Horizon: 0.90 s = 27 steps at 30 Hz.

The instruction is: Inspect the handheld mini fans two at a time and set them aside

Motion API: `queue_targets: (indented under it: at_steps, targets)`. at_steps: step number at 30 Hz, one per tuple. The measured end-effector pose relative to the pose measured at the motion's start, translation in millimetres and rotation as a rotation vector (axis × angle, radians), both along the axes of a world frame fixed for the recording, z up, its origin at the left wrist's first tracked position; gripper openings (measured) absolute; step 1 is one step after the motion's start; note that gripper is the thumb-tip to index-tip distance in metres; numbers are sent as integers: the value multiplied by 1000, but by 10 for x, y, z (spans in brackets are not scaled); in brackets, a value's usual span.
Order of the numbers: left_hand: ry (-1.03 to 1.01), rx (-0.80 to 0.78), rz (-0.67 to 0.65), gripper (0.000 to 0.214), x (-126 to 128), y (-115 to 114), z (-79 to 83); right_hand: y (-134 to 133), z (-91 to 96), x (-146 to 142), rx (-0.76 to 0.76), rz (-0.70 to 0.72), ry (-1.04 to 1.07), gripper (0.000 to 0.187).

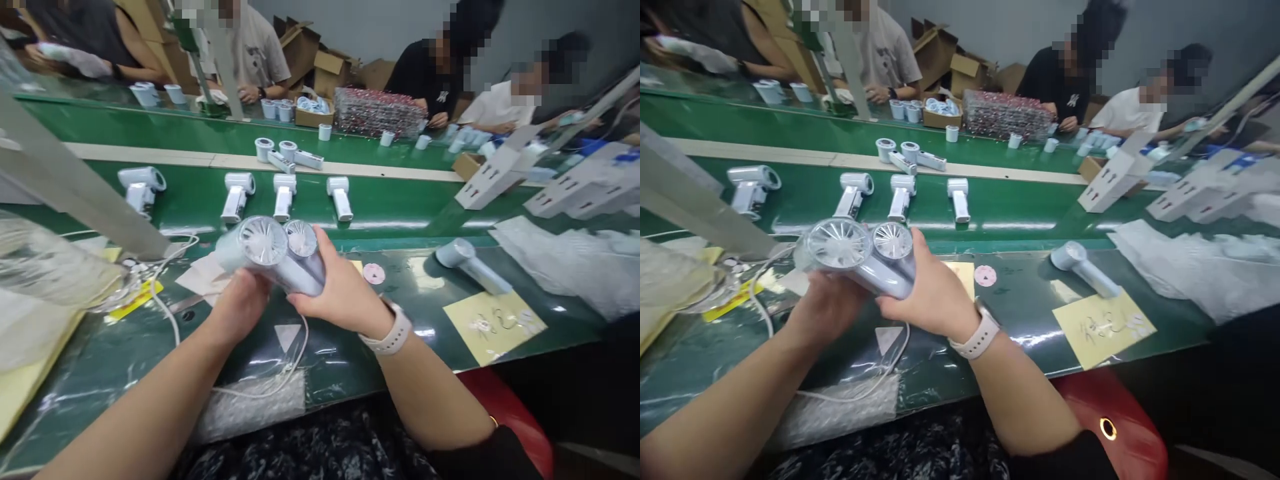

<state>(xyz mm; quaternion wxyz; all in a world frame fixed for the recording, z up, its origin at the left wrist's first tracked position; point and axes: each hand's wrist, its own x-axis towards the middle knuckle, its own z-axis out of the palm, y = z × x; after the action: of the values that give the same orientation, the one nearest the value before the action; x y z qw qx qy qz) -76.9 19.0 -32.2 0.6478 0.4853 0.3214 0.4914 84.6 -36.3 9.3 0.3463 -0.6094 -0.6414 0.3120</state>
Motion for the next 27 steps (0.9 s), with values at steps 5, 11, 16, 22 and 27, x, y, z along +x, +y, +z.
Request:
queue_targets:
  at_steps: [5, 11, 16, 22, 27]
  targets:
    - [251, 134, -91, 75, -135, 74, -17, -274, 29, 1069, -111, -257, -535, 54]
    - [302, 170, -123, 68, -139, 35, -3, -710, -514, 2053, -63, -579, -834, 51]
    - [407, 144, -143, 73, -146, 67, -64, -791, -682, 2165, 159, -875, -1024, 55]
    - [441, 179, -114, 66, -145, 14, -7, 163, -678, 1349, 237, -437, -631, 41]
    - [510, 286, -67, 59, -174, 7, -27, 1312, -724, 732, 95, -417, -538, 36]
